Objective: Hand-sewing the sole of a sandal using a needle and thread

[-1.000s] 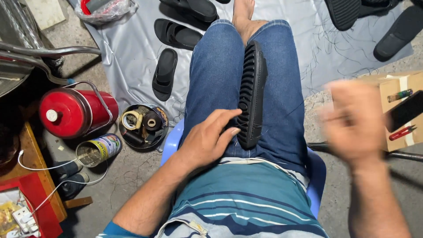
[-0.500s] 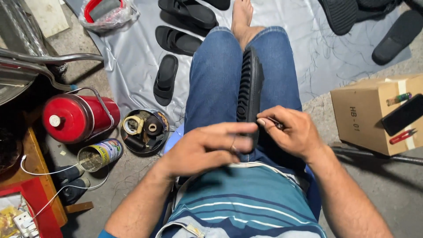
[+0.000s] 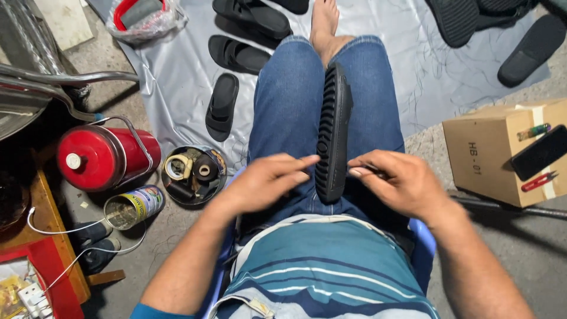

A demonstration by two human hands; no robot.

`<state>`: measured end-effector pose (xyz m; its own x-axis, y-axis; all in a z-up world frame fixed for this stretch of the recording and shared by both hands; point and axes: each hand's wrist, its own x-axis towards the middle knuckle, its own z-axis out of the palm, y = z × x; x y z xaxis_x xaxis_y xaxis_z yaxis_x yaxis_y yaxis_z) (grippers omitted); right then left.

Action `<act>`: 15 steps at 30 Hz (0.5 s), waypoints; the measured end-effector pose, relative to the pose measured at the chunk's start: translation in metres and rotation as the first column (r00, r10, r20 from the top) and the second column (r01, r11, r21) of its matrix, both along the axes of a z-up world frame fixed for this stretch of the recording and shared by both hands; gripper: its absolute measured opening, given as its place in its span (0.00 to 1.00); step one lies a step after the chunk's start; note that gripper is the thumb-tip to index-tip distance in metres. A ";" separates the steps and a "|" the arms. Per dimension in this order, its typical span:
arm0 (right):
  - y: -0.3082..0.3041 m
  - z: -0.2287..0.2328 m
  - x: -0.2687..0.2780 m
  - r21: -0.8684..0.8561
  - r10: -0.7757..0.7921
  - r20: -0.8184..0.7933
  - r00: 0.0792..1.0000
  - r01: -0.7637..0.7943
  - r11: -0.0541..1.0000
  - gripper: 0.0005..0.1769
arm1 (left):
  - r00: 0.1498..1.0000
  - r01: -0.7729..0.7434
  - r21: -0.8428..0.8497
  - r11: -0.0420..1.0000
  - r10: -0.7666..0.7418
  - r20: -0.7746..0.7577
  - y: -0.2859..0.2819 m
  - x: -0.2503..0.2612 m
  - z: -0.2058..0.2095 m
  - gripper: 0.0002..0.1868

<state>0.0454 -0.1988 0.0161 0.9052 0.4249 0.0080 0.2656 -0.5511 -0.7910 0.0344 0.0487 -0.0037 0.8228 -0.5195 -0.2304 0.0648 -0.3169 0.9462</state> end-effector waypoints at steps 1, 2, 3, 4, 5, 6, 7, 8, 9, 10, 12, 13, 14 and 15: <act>-0.008 0.005 -0.001 0.000 -0.003 -0.008 1.000 0.003 1.000 0.08 | 1.000 0.003 0.000 1.000 -0.003 -0.008 0.011 0.002 0.005 0.16; -0.017 0.011 0.002 -0.095 0.089 -0.066 0.994 -0.095 0.991 0.17 | 0.976 -0.144 0.139 0.980 0.164 -0.145 0.021 0.007 0.010 0.15; -0.025 0.017 0.005 -0.183 0.174 -0.132 0.976 -0.197 0.963 0.26 | 0.906 -0.261 0.293 0.920 0.338 -0.254 0.032 0.012 0.016 0.17; -0.027 0.019 0.006 -0.185 0.177 -0.128 0.976 -0.199 0.962 0.26 | 0.906 -0.264 0.291 0.919 0.340 -0.251 0.039 0.010 0.011 0.17; -0.029 0.021 0.007 -0.170 0.222 -0.104 0.970 -0.237 0.956 0.23 | 0.914 -0.378 0.519 0.766 0.398 0.077 0.046 0.008 0.006 0.16; -0.031 0.023 0.009 -0.155 0.268 -0.082 0.960 -0.278 0.948 0.22 | 0.851 -0.524 0.655 0.545 0.341 0.398 0.054 0.005 0.001 0.20; -0.030 0.019 0.011 -0.156 0.273 -0.081 0.958 -0.283 0.946 0.22 | 0.849 -0.528 0.653 0.542 0.346 0.399 0.044 0.004 0.003 0.20; -0.030 0.016 0.013 -0.248 0.324 -0.100 0.941 -0.339 0.907 0.24 | 0.808 -0.562 0.561 0.608 0.258 0.529 0.034 0.004 0.004 0.14; -0.030 0.013 0.016 -0.337 0.372 -0.123 0.920 -0.391 0.856 0.27 | 0.738 -0.572 0.465 0.676 0.177 0.652 0.024 0.003 0.006 0.13; -0.028 0.011 0.018 -0.339 0.374 -0.128 0.919 -0.394 0.854 0.27 | 0.739 -0.573 0.464 0.676 0.181 0.649 0.010 -0.001 0.007 0.13; -0.026 0.008 0.022 -0.413 0.396 -0.163 0.904 -0.427 0.804 0.27 | 0.823 -0.272 0.073 0.960 0.193 0.534 -0.017 -0.007 0.009 0.12; -0.024 0.009 0.023 -0.415 0.399 -0.164 0.902 -0.430 0.802 0.27 | 0.823 -0.275 0.070 0.959 0.197 0.533 -0.024 -0.012 0.005 0.12; -0.022 0.009 0.023 -0.433 0.394 -0.152 0.906 -0.420 0.797 0.26 | 0.867 -0.236 0.097 0.967 0.165 0.471 -0.031 -0.017 0.001 0.15; -0.020 0.010 0.024 -0.451 0.390 -0.140 0.910 -0.409 0.793 0.24 | 0.904 -0.194 0.121 0.973 0.130 0.406 -0.039 -0.022 -0.003 0.18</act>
<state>0.0696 -0.2192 0.0261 0.6494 0.6938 -0.3113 0.5188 -0.7035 -0.4857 0.0122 0.0098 -0.0070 0.9327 -0.3552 0.0628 -0.2390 -0.4780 0.8452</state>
